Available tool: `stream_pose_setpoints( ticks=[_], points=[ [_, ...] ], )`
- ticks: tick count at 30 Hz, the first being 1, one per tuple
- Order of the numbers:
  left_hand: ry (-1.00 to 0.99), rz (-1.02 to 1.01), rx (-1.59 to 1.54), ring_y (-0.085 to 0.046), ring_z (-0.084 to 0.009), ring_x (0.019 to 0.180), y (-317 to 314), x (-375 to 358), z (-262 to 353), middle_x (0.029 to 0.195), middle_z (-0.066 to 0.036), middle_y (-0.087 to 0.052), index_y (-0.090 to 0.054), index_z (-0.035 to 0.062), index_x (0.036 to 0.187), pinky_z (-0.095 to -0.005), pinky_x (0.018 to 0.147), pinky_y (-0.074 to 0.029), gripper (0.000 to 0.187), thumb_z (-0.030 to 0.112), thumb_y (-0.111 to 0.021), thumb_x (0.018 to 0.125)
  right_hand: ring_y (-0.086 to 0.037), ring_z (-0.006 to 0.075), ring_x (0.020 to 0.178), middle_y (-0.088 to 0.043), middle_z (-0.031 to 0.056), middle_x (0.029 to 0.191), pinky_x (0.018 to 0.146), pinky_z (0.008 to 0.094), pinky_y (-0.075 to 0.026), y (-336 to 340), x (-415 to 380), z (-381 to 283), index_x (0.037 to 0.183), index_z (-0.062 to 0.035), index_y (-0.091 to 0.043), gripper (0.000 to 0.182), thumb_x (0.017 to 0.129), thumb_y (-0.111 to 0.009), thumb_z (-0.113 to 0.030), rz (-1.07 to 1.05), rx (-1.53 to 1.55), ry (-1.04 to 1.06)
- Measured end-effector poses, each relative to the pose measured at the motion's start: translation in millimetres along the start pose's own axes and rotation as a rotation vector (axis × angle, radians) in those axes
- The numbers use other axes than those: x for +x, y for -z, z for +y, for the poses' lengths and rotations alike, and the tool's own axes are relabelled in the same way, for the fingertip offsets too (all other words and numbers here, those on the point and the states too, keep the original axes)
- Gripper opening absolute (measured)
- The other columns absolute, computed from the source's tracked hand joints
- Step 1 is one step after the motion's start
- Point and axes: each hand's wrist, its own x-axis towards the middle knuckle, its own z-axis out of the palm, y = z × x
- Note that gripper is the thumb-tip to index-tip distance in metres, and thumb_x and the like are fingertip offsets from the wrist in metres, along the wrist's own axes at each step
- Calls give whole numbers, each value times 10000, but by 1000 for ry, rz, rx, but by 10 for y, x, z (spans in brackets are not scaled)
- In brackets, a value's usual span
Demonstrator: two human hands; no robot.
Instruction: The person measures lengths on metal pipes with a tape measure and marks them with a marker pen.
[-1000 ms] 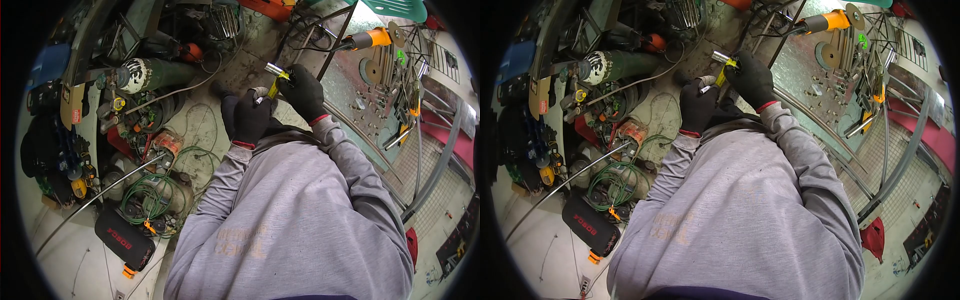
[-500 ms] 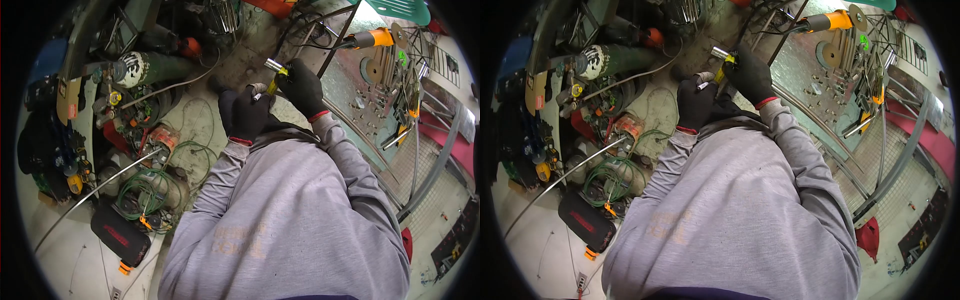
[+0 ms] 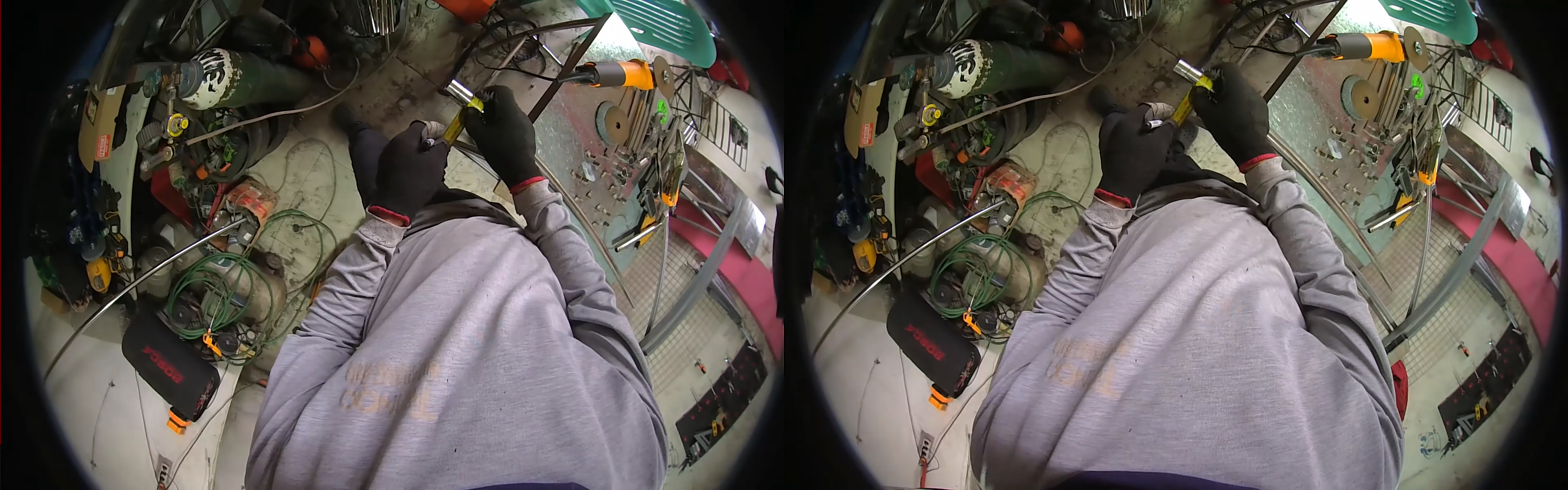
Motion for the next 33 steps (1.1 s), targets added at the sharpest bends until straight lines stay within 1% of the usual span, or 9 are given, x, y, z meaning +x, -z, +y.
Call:
stream_pose_setpoints(
  ticks=[4,6,10,12,19,21,25,31,33],
  points=[
    [-59,50,0,-724,-160,739,-24,-9,-59,842,-122,-769,-742,-24,1135,-325,681,-565,219,120,-728,971,-766,364,860,-768,124,942,720,477,-589,-18,7,20,1141,-119,-648,420,890,-847,-390,7,-3,-19],
    [-119,115,68,-737,-246,696,-44,20,-121,805,-85,-785,-836,72,1022,-359,730,-561,223,216,-819,852,-766,363,854,-767,121,930,713,477,-589,-48,15,53,1134,-119,-647,419,890,-848,-394,12,-12,-14],
    [-40,97,40,-736,-240,696,-16,-2,-20,801,-86,-784,-837,75,1019,-359,731,-561,225,227,-816,854,-764,368,838,-766,122,916,697,476,-586,-38,10,52,1113,-115,-639,417,890,-848,-398,33,1,11],
    [-4,-1,-10,-737,-192,745,9,-15,-8,842,-142,-768,-746,-29,1137,-336,690,-568,230,117,-722,961,-761,369,830,-763,123,908,694,478,-585,-35,15,46,1110,-112,-637,418,889,-849,-397,34,0,14],
    [-77,22,21,-742,-199,750,-40,17,-145,853,-146,-773,-746,-34,1136,-337,703,-575,235,118,-718,959,-747,377,794,-741,128,866,673,484,-577,-48,23,69,1068,-94,-614,423,884,-852,-391,67,-21,56],
    [-137,37,24,-744,-209,754,-45,13,-168,863,-156,-775,-745,-37,1136,-336,713,-580,242,119,-719,952,-747,380,795,-742,131,872,670,482,-576,-43,24,65,1063,-89,-610,430,881,-854,-393,63,-8,48],
    [-126,62,14,-746,-217,754,-37,4,-128,865,-173,-771,-740,-41,1124,-351,705,-577,238,114,-716,945,-748,386,803,-749,132,887,676,486,-576,-33,44,80,1059,-75,-606,451,873,-856,-402,39,5,25],
    [-113,62,31,-756,-291,756,-10,-13,-65,864,-201,-758,-733,-37,1098,-383,684,-567,226,121,-694,941,-753,388,805,-759,138,889,703,497,-580,-72,88,138,1077,-76,-610,460,872,-849,-411,-8,37,-11],
    [-74,33,26,-769,-343,799,5,-24,-32,881,-218,-760,-735,-31,1098,-411,703,-580,232,136,-694,942,-755,391,807,-759,142,886,701,497,-580,-67,79,129,1080,-75,-613,461,875,-848,-414,-4,41,-17]
  ],
)
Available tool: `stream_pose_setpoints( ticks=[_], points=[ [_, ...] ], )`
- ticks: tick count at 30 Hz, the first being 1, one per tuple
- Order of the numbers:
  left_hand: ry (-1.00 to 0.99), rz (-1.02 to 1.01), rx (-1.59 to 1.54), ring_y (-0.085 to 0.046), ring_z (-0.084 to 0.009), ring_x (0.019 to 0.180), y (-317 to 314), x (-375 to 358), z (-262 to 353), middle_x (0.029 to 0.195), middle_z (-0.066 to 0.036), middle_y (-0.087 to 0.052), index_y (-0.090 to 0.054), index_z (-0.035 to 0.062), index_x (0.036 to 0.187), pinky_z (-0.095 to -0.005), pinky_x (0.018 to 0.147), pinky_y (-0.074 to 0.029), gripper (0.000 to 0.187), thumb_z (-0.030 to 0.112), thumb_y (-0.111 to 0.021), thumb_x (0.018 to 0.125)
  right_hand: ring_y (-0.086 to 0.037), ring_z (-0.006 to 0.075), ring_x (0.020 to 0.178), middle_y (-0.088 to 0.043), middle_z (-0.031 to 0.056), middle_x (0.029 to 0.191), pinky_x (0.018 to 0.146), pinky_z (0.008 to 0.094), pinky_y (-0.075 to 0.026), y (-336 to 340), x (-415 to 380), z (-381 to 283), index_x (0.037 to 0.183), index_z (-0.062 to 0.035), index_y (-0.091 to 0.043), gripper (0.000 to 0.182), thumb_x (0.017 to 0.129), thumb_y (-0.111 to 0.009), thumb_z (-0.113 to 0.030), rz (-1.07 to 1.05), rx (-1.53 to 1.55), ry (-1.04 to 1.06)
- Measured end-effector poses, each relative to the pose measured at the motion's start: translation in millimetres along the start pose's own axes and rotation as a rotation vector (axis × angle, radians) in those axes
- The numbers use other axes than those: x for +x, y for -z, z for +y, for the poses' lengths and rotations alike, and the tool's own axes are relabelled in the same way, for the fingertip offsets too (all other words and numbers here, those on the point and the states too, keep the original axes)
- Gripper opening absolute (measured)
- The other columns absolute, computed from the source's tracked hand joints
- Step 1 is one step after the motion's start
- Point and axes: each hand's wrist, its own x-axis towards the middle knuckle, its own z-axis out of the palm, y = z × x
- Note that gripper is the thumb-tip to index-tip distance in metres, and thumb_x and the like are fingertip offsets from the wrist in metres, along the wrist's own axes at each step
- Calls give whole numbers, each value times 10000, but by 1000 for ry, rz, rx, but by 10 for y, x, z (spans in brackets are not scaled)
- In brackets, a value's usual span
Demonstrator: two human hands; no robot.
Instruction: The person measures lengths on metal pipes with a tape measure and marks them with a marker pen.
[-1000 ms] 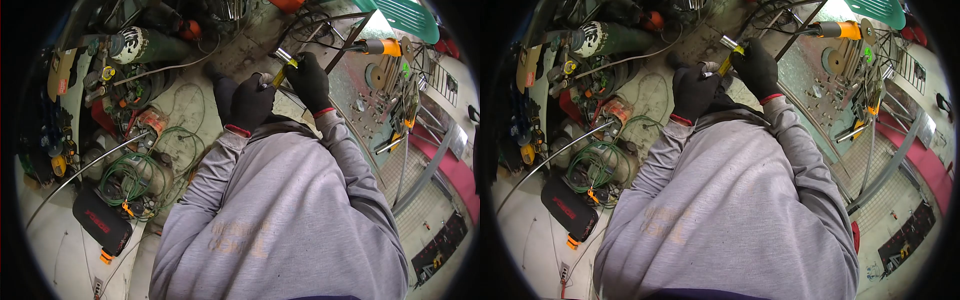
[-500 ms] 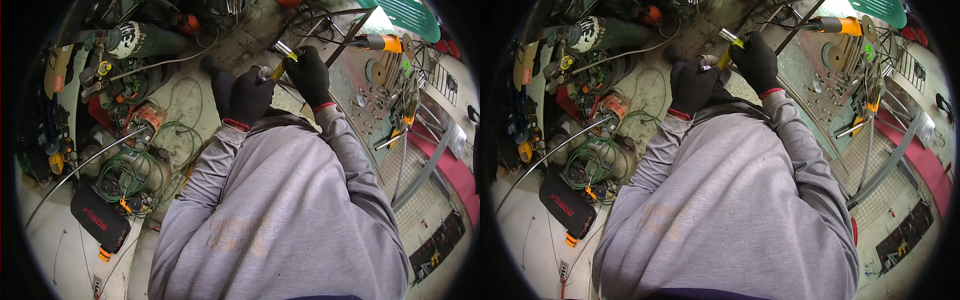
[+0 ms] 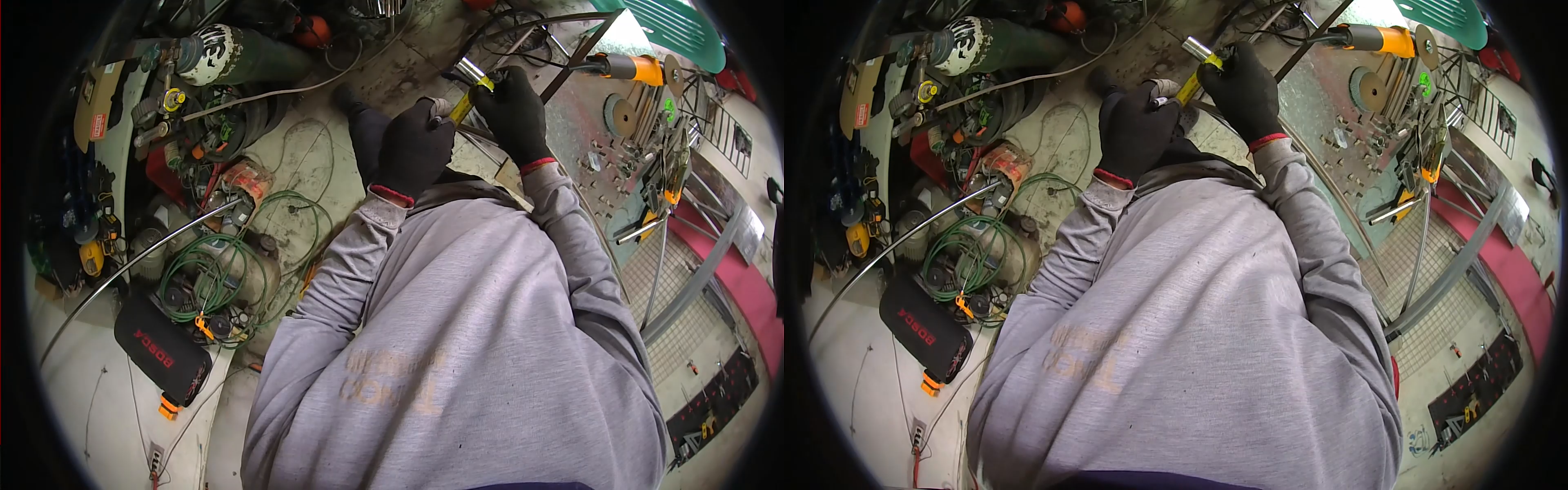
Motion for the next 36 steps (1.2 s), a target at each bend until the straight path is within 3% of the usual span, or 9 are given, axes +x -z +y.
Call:
stream_pose_setpoints(
  ticks=[3,7,9,16,18,22,28,30,36],
  points=[
    [-146,60,82,-774,-390,855,-46,8,-117,908,-240,-760,-734,-26,1102,-455,726,-590,238,143,-692,941,-756,399,815,-762,149,885,699,500,-579,35,-22,-57,1082,-71,-616,461,881,-848,-415,1,-2,-9],
    [-83,28,132,-761,-432,912,-53,-1,-129,946,-254,-761,-737,-19,1112,-486,759,-596,249,148,-687,935,-758,406,825,-768,157,894,698,504,-579,33,-10,-39,1070,-66,-609,458,887,-849,-410,-4,-24,7],
    [-104,73,222,-747,-244,790,-98,14,-232,872,-26,-795,-803,116,1113,-377,865,-528,248,254,-743,916,-759,406,825,-768,157,893,699,505,-579,35,-20,-50,1068,-65,-607,456,888,-850,-407,-9,-25,1],
    [-148,97,288,-746,-236,769,-82,5,-200,858,-17,-795,-806,122,1100,-375,825,-522,236,263,-752,919,-758,404,822,-766,153,882,697,506,-576,18,-22,-24,1060,-67,-608,446,890,-849,-400,3,19,3],
    [-142,54,145,-749,-453,967,-38,-8,-106,1004,-263,-763,-742,-13,1105,-496,810,-609,243,148,-678,934,-757,404,820,-765,151,879,695,506,-575,16,-20,-41,1056,-68,-606,449,888,-850,-405,1,-1,-9],
    [-129,58,129,-748,-453,967,-57,-5,-138,1003,-261,-764,-741,-12,1098,-491,803,-609,232,140,-677,935,-756,399,815,-763,147,873,691,505,-574,17,-33,-42,1047,-71,-597,464,883,-852,-422,7,-19,-11],
    [-178,33,115,-784,-364,863,-54,-9,-194,933,-238,-775,-744,-29,1172,-415,746,-599,292,121,-704,925,-769,373,827,-771,131,884,713,488,-592,34,-28,-53,1080,-84,-602,464,877,-853,-417,-23,-44,-35],
    [-121,24,63,-769,-258,775,-15,-16,-141,871,-195,-776,-739,-43,1214,-362,709,-579,319,114,-713,938,-764,364,814,-765,134,876,699,479,-579,41,-55,-99,1079,-82,-598,466,890,-849,-425,-3,-52,-17],
    [57,-72,-22,-705,-137,730,51,-19,-57,848,-114,-776,-739,-35,1232,-311,685,-554,301,126,-711,980,-764,377,824,-769,141,893,699,487,-578,42,-66,-103,1101,-95,-578,465,908,-840,-427,2,-66,-15]
  ],
)
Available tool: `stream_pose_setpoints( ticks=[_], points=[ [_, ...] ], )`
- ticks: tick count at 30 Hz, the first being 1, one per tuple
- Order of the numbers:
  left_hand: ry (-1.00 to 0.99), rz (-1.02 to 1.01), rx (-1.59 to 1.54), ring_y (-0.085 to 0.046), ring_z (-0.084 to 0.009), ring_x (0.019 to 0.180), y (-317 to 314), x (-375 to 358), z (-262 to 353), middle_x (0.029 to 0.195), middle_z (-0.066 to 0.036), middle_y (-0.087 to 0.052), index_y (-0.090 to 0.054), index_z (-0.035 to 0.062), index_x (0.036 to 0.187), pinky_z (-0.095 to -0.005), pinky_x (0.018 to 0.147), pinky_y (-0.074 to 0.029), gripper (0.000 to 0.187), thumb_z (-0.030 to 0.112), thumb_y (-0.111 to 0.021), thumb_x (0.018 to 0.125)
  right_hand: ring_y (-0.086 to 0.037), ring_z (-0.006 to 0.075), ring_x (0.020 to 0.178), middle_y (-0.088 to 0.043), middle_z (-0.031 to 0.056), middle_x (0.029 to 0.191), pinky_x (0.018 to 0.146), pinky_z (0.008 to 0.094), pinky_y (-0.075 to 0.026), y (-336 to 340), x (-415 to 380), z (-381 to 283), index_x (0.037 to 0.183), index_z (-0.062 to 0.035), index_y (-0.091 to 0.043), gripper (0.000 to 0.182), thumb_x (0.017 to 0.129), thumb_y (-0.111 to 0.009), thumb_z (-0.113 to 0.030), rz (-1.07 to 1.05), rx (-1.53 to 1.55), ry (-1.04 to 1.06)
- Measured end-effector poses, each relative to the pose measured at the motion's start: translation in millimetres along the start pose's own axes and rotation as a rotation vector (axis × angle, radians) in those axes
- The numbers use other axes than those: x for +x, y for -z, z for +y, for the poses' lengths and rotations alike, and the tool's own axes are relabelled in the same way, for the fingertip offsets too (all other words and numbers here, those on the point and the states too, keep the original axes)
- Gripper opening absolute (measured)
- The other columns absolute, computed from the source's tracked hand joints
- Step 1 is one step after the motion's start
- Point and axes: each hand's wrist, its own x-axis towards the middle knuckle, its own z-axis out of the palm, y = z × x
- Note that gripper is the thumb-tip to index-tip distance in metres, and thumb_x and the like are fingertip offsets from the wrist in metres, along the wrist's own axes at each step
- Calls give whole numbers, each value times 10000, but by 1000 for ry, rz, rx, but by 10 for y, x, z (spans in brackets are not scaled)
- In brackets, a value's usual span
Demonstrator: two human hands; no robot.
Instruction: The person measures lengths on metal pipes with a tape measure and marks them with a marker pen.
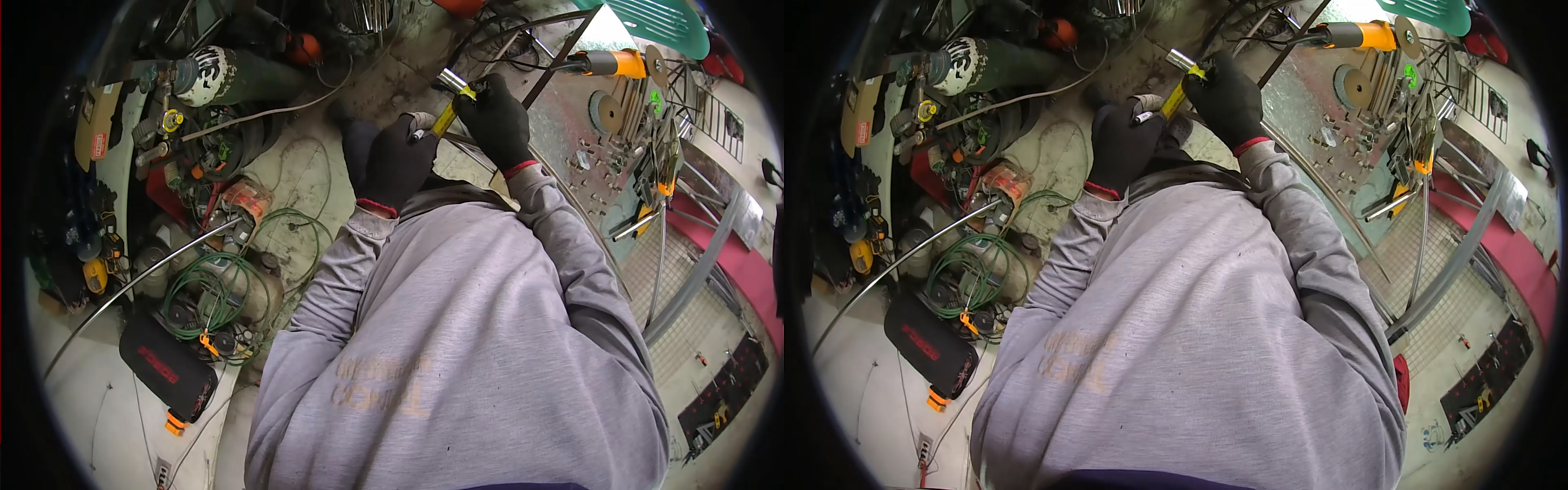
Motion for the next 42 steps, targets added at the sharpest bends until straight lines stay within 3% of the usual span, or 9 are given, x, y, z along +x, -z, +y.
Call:
stream_pose_setpoints(
  ticks=[6,13,16,19,25,27,30,36,42],
  points=[
    [-171,-16,35,-728,-142,794,19,-2,-199,934,-137,-790,-725,-39,1247,-304,732,-571,331,164,-741,986,-765,386,826,-772,142,899,701,497,-582,-7,7,17,1109,-98,-572,474,904,-842,-429,10,-10,29],
    [-32,-81,-29,-728,-135,909,156,-40,-164,1019,-128,-790,-698,-35,1295,-301,812,-576,366,151,-750,984,-763,405,861,-774,162,919,728,511,-586,2,29,-4,1131,-87,-599,459,896,-807,-422,-23,-28,15],
    [-303,9,42,-701,-104,903,215,33,-253,1051,-94,-780,-695,-13,1325,-281,772,-563,367,129,-740,990,-759,404,852,-767,159,911,728,509,-585,21,24,-50,1118,-75,-598,470,883,-816,-418,-26,-47,-12],
    [36,-72,-101,-696,-92,943,288,59,-181,1091,-75,-771,-683,-13,1352,-260,787,-559,383,127,-729,999,-755,401,841,-758,155,896,726,508,-583,31,31,-75,1093,-72,-589,473,872,-826,-417,-11,-39,-13],
    [-230,47,-364,-718,-117,1025,275,150,-196,1129,-68,-766,-674,-11,1357,-267,892,-574,337,78,-682,1032,-753,399,832,-751,154,882,724,508,-581,24,22,-52,1067,-73,-577,475,873,-831,-424,-10,-49,-14],
    [-431,174,-248,-759,-142,912,235,146,-68,1044,-79,-775,-769,51,1259,-293,864,-614,267,35,-697,1002,-753,398,833,-750,155,881,724,509,-581,19,17,-59,1070,-74,-579,474,877,-830,-427,-6,-44,-17],
    [-460,70,-230,-754,-189,1078,90,239,-265,1173,-103,-779,-712,-20,1257,-329,939,-596,244,52,-698,1023,-754,397,832,-752,156,884,725,503,-583,-16,3,-16,1085,-80,-587,466,887,-830,-425,14,-9,-13],
    [-612,204,-149,-763,-179,1019,-121,358,-123,1107,-124,-793,-723,-30,1220,-320,881,-606,226,33,-723,1002,-762,396,842,-765,142,902,688,501,-581,-43,-20,-14,1132,-116,-562,449,908,-842,-386,31,-30,57],
    [-351,21,-234,-748,-156,974,-61,370,-113,1087,-118,-793,-727,-38,1215,-313,860,-604,225,60,-725,1013,-757,398,835,-753,155,886,678,504,-573,-96,-51,22,1129,-108,-572,434,916,-834,-380,61,-43,78]
  ],
)
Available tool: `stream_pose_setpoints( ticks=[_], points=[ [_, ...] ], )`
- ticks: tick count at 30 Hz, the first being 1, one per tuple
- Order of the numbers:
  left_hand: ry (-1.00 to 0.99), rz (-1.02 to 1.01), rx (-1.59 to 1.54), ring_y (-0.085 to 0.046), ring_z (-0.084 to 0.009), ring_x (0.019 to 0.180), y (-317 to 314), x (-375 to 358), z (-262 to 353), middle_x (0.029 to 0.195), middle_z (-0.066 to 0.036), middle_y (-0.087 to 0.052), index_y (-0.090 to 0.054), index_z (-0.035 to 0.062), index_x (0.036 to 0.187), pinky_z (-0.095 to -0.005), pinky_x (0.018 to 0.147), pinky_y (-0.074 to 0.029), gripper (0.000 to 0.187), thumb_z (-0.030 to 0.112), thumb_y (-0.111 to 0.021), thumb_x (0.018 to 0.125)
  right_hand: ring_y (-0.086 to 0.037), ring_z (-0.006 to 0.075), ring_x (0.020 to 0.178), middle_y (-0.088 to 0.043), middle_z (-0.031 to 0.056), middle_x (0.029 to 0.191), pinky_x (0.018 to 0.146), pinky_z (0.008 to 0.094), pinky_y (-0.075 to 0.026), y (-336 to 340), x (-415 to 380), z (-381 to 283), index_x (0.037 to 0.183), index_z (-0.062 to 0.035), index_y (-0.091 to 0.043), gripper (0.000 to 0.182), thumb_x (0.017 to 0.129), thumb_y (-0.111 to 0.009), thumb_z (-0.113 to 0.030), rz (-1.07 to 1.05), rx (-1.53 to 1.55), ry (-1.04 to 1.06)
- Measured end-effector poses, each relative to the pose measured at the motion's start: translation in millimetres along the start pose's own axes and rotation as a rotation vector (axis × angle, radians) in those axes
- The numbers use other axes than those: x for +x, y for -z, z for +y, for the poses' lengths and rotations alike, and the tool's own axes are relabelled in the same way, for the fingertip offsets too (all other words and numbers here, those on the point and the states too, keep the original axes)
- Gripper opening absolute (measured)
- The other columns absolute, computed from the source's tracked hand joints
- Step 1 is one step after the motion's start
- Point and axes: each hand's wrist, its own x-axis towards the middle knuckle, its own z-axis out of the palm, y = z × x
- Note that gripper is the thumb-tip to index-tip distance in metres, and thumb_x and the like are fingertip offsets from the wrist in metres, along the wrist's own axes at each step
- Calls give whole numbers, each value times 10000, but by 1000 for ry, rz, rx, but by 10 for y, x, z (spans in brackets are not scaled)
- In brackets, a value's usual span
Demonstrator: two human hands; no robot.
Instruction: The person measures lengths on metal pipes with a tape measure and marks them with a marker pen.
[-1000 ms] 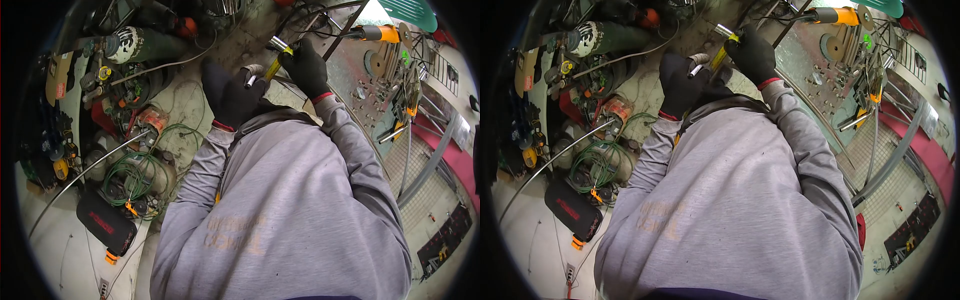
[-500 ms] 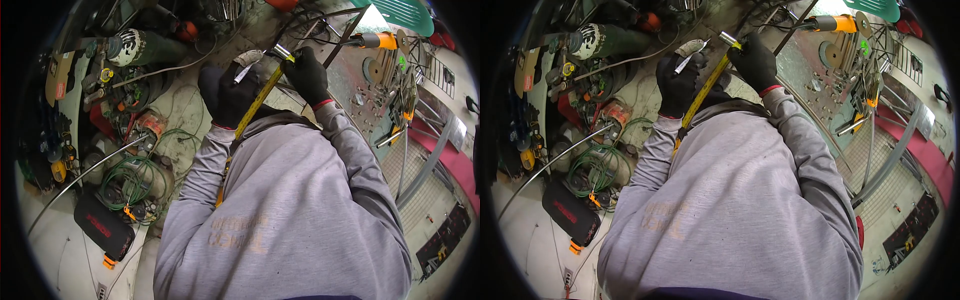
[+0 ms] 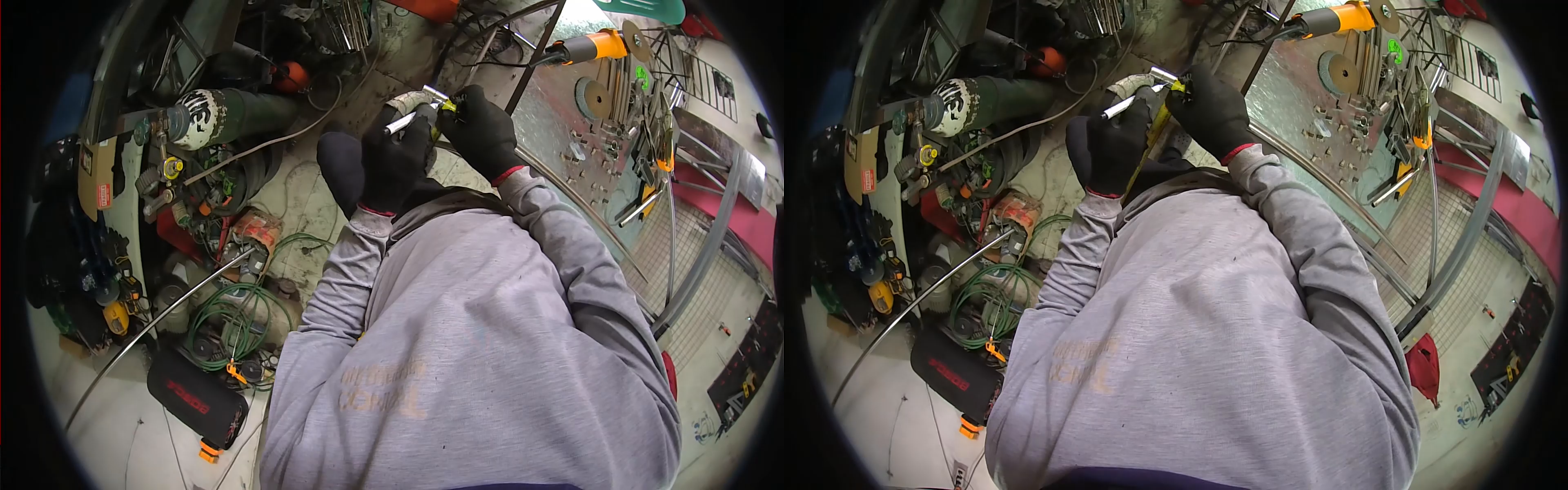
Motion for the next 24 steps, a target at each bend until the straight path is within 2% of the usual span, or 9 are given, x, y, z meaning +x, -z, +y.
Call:
stream_pose_setpoints(
  ticks=[1,3,7,9,10,12,15,22,24],
  points=[
    [1,-6,3,-748,-156,974,-11,19,25,1087,-118,-793,-727,-38,1215,-313,860,-604,225,60,-725,1013,-757,398,835,-753,155,886,678,504,-573,7,-1,-6,1129,-108,-572,434,916,-834,-380,2,3,-5],
    [-175,64,59,-748,-159,964,-56,82,72,1085,-120,-793,-726,-41,1213,-312,850,-603,224,69,-720,1018,-755,402,829,-750,156,876,679,502,-574,21,-1,-24,1121,-103,-581,430,913,-837,-380,10,16,6],
    [-138,66,-1,-748,-159,969,-158,86,15,1090,-119,-792,-723,-42,1217,-310,849,-600,226,72,-716,1022,-753,406,825,-748,157,874,681,502,-573,21,-7,-29,1118,-102,-588,430,913,-838,-387,33,25,16],
    [-236,113,122,-749,-159,980,-184,57,1,1108,-121,-791,-722,-39,1221,-316,860,-601,230,75,-712,1021,-752,408,831,-751,163,880,684,506,-572,43,-6,-54,1127,-104,-602,428,913,-838,-389,15,12,-1],
    [-237,109,124,-749,-159,980,-188,52,-4,1108,-121,-791,-722,-39,1221,-316,860,-601,230,75,-712,1021,-752,408,831,-751,163,880,684,506,-572,45,-4,-57,1127,-104,-602,428,913,-838,-389,18,15,-4],
    [-5,101,-85,-755,-165,992,-199,40,-18,1126,-122,-791,-725,-33,1220,-321,875,-602,230,75,-712,1018,-751,412,839,-751,168,882,690,513,-572,53,-2,-58,1131,-104,-614,425,910,-839,-389,6,18,-1],
    [-96,91,3,-765,-178,999,-191,56,40,1131,-125,-793,-727,-30,1219,-325,871,-604,229,76,-710,1017,-750,415,850,-752,170,894,701,516,-573,46,0,-65,1132,-105,-622,418,909,-836,-386,1,4,-4],
    [-119,90,42,-779,-213,1002,-206,65,-12,1125,-145,-795,-727,-30,1219,-337,855,-610,236,70,-715,1006,-748,421,869,-754,174,923,714,520,-574,37,7,-54,1142,-113,-616,425,911,-836,-394,-12,-7,-5],
    [-175,78,131,-781,-221,1002,-204,68,-54,1113,-149,-797,-729,-33,1211,-342,855,-611,235,73,-719,1002,-747,424,822,-762,170,883,694,541,-579,49,7,-71,1096,-111,-602,372,928,-789,-385,18,-8,18]
  ],
)
